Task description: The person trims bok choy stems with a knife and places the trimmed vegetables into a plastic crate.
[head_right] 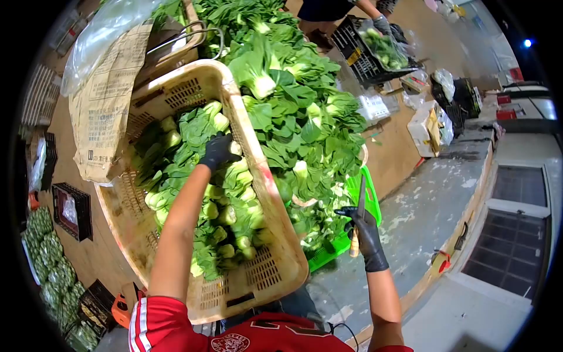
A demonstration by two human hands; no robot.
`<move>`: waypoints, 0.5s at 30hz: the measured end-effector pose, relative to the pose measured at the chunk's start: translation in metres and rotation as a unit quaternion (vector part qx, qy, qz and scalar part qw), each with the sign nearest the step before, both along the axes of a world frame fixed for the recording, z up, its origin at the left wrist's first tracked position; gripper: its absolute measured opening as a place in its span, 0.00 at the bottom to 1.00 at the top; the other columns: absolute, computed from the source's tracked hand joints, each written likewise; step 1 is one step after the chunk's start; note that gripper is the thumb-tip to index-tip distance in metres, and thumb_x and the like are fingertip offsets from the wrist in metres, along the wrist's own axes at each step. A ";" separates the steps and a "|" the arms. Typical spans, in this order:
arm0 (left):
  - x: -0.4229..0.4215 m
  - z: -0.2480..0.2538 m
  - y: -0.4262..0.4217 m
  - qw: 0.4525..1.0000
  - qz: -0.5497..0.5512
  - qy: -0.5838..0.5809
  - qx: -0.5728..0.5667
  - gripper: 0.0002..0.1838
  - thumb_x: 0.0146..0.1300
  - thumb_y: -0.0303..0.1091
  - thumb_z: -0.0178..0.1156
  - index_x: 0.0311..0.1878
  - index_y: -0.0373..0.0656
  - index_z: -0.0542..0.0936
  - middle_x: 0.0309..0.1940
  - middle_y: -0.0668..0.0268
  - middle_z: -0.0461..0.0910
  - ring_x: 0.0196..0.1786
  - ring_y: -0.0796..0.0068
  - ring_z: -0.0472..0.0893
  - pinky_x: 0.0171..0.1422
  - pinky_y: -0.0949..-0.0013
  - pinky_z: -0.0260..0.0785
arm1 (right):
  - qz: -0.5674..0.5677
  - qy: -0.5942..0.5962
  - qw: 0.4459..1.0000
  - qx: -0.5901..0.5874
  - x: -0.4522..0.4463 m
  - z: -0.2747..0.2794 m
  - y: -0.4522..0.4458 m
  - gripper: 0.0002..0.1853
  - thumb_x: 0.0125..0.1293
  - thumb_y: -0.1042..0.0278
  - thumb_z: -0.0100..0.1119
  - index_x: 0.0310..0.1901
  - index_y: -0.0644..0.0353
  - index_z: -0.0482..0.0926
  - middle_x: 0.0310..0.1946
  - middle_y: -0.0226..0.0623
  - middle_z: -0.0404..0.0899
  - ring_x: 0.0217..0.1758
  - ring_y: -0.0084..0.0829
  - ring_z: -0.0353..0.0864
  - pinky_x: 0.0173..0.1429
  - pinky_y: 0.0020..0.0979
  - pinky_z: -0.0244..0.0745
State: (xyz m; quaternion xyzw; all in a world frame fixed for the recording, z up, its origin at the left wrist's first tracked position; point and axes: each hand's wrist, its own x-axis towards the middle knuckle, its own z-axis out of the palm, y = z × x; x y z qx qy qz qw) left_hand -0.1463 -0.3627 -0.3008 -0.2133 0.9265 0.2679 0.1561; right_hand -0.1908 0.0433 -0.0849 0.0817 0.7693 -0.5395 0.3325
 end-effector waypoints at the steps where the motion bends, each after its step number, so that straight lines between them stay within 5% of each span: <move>1: 0.013 0.014 0.005 0.997 -0.016 0.078 -0.011 0.35 0.35 0.52 0.72 0.48 0.46 0.74 0.45 0.53 0.75 0.52 0.48 0.70 0.56 0.53 0.63 | -0.002 -0.010 1.000 -0.003 0.005 -0.002 0.020 0.16 0.65 0.60 0.52 0.45 0.65 0.75 0.41 0.40 0.81 0.23 0.18 0.73 0.23 0.19 0.66; 5: 0.064 0.026 0.037 0.967 -0.075 0.242 0.001 0.34 0.39 0.46 0.73 0.50 0.41 0.73 0.50 0.54 0.72 0.57 0.49 0.67 0.66 0.47 0.50 | -0.037 0.007 0.999 0.009 0.028 -0.004 0.066 0.16 0.65 0.59 0.49 0.43 0.65 0.75 0.36 0.41 0.82 0.18 0.16 0.68 0.20 0.19 0.63; 7: 0.093 0.066 0.060 0.950 -0.010 0.305 0.072 0.34 0.41 0.45 0.73 0.50 0.41 0.72 0.49 0.53 0.74 0.57 0.49 0.68 0.69 0.46 0.45 | -0.012 0.009 1.000 0.007 0.045 0.004 0.072 0.14 0.67 0.60 0.47 0.39 0.65 0.75 0.33 0.40 0.82 0.18 0.16 0.68 0.20 0.19 0.62; 8: 0.106 0.101 0.074 0.946 0.015 0.304 0.113 0.36 0.40 0.44 0.74 0.50 0.38 0.71 0.47 0.54 0.74 0.54 0.54 0.71 0.67 0.53 0.53 | -0.007 0.060 0.998 -0.015 0.058 -0.011 0.081 0.12 0.67 0.63 0.47 0.34 0.64 0.74 0.28 0.39 0.81 0.18 0.16 0.70 0.21 0.20 0.63; 9: 0.117 0.116 0.090 0.895 0.113 0.305 0.305 0.36 0.38 0.41 0.76 0.51 0.38 0.69 0.45 0.56 0.74 0.52 0.62 0.73 0.61 0.62 0.62 | 0.060 0.085 0.994 0.025 0.067 -0.011 0.084 0.11 0.67 0.64 0.48 0.31 0.63 0.74 0.24 0.36 0.80 0.19 0.20 0.72 0.23 0.23 0.66; 11: 0.128 0.172 0.131 0.841 0.166 0.316 0.407 0.37 0.38 0.40 0.76 0.51 0.38 0.69 0.43 0.58 0.74 0.48 0.66 0.74 0.54 0.67 0.67 | 0.181 0.222 0.958 -0.020 0.086 -0.028 0.083 0.11 0.66 0.64 0.49 0.30 0.63 0.74 0.19 0.35 0.76 0.21 0.24 0.75 0.24 0.27 0.68; 13: 0.133 0.209 0.174 0.905 0.117 0.219 0.345 0.37 0.38 0.40 0.76 0.51 0.37 0.68 0.42 0.58 0.75 0.45 0.64 0.76 0.52 0.66 0.69 | 0.282 0.267 0.914 0.116 0.104 -0.007 0.059 0.11 0.60 0.62 0.55 0.27 0.61 0.73 0.19 0.43 0.73 0.22 0.41 0.75 0.27 0.35 0.70; 15: 0.132 0.235 0.222 0.925 0.059 0.164 0.337 0.34 0.38 0.38 0.75 0.49 0.36 0.70 0.40 0.54 0.76 0.44 0.59 0.78 0.49 0.64 0.70 | 0.366 0.377 0.843 0.115 0.108 0.022 0.050 0.08 0.56 0.63 0.58 0.25 0.57 0.73 0.18 0.40 0.73 0.21 0.41 0.75 0.25 0.35 0.69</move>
